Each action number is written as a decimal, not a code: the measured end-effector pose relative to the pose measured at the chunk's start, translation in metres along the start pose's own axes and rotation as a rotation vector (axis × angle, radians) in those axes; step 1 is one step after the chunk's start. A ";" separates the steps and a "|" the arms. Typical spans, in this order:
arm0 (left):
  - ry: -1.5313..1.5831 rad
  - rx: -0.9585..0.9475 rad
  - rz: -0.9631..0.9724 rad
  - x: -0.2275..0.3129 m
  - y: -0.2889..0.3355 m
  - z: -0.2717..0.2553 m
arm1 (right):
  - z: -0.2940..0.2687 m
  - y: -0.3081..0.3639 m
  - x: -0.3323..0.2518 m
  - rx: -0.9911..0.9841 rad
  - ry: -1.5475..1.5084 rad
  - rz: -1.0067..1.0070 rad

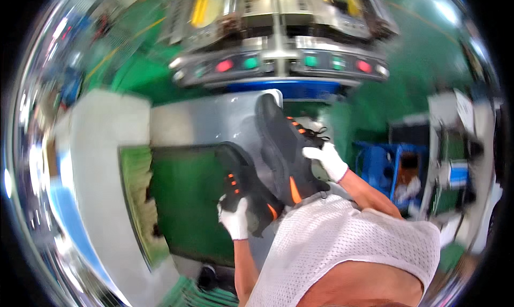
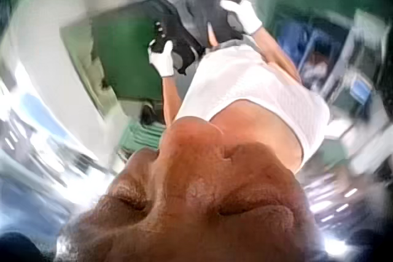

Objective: The person repeatedly picks up black sneakers from a rack, places them into a machine, and removes them after processing. They then place the shoes into a cardboard box and continue the cycle with additional pairs.

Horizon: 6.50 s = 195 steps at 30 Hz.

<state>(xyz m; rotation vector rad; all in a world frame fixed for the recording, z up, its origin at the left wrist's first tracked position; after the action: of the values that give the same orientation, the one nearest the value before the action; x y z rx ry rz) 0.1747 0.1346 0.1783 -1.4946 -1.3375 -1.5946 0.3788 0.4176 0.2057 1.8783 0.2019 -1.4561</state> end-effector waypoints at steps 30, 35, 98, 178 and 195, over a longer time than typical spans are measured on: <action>-0.422 -1.794 1.543 0.175 0.508 0.716 | -0.474 0.420 0.056 1.838 0.448 1.047; -0.359 -1.871 1.518 0.141 0.532 0.748 | -0.501 0.426 0.059 1.860 0.550 1.021; -0.361 0.508 -0.435 -0.111 0.024 0.122 | -0.408 -0.332 -0.323 0.234 0.304 0.054; -1.241 1.549 0.331 0.098 0.255 -0.843 | 0.403 0.079 0.055 -1.348 1.860 -0.583; -0.884 -0.249 0.399 -0.037 0.106 -0.357 | 0.345 0.028 0.080 -1.273 1.618 -0.979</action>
<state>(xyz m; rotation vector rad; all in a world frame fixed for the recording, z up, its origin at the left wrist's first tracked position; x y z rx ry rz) 0.1422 -0.2364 0.2178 -2.6025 -1.1377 -0.8684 0.1548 0.1565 0.1183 1.2332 2.2948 0.3549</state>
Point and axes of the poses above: each hand's wrist, its own y-axis away from the middle knuckle, its own z-axis out of the palm, x = y × z, the point moved 2 cm from there along -y, towards the middle knuckle, and after that the axes turned 12 degrees about y, right-handed, at the moved point
